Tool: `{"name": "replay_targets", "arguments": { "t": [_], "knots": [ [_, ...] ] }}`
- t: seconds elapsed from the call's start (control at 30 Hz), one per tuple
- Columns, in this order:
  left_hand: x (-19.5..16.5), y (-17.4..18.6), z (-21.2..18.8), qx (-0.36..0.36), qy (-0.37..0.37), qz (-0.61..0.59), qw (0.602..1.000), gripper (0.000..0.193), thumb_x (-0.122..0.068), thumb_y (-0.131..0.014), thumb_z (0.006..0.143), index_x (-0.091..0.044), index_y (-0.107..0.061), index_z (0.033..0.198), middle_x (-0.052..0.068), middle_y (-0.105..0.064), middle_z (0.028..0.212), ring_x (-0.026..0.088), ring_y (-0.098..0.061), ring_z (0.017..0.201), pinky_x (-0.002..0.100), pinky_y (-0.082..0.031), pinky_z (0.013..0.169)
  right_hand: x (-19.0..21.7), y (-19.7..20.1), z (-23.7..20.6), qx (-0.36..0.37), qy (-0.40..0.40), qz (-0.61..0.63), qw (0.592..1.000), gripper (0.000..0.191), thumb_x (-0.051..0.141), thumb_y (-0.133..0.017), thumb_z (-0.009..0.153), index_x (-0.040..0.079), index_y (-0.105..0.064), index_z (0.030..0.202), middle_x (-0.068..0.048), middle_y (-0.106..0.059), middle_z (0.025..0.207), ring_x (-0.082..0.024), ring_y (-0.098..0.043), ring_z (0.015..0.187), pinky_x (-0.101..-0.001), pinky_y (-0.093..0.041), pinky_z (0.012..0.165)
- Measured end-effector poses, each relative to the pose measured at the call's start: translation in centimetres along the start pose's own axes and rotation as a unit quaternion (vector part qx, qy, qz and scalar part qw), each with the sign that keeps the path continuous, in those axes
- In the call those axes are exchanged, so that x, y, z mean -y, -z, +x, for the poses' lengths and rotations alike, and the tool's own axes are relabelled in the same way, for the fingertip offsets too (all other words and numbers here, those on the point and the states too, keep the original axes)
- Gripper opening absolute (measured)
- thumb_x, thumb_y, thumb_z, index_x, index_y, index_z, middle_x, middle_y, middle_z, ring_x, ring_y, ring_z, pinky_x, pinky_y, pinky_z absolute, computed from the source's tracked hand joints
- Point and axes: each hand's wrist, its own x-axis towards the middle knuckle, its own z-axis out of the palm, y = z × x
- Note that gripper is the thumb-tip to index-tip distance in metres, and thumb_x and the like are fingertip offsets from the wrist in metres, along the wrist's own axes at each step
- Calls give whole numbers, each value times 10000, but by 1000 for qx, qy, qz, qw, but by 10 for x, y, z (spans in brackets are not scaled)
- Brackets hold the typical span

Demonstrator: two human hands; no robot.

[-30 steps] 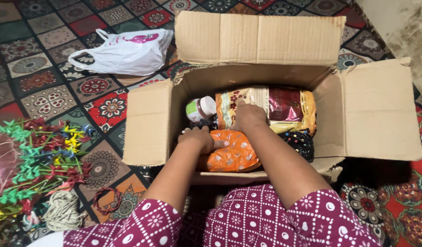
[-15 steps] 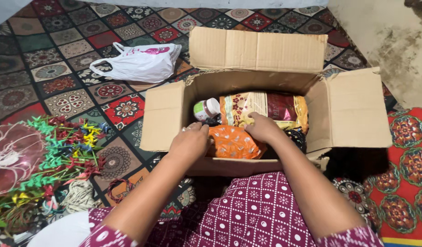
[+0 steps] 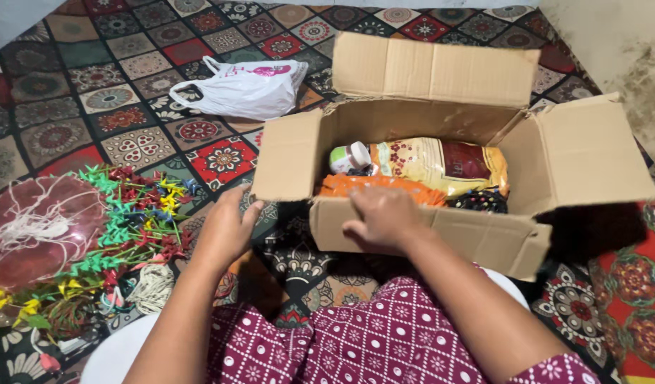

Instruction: The person wraps decorative items in orange paper and places them into an open cardboard box, then unwraps a plastic-covered decorative piece and sets it aside. They then gather artificial flower garlands and place them into a white plastic bag on the floor.

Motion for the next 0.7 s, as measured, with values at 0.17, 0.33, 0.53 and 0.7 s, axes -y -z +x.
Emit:
{"name": "replay_targets", "arguments": {
  "t": [0.17,0.33,0.53,0.7],
  "knots": [
    [16,7,5,9,84,14,996,493,-319,-649,947,-32,-606,1345,266,-649,1276,424,-610,1198,474,-468,1019,4,11,26,75,-148,-18,986,658,779,-618,788,132,-680,886,-154,-727,852,-369,-705,828,-532,-545,728],
    [21,6,8,4,98,10,995,507,-346,-661,943,-30,-607,1336,254,-662,1269,415,-625,1188,468,-478,1005,19,15,15,96,-188,-24,977,670,776,-664,753,128,-703,915,-163,-731,889,-384,-701,841,-541,-541,718],
    [39,20,14,-5,160,-12,987,586,-389,-690,904,-40,-590,1364,246,-656,1284,389,-654,1162,446,-500,982,38,13,13,-160,-44,30,986,404,416,-828,793,67,-706,955,-138,-695,938,-362,-670,907,-480,-538,797],
    [95,45,12,-32,230,33,972,678,-459,-726,880,-32,-571,1384,268,-652,1274,414,-631,1181,473,-478,996,83,-4,38,-207,11,140,968,332,268,-813,842,46,-696,1058,-126,-666,1062,-336,-645,984,-448,-528,845]
  ]
}}
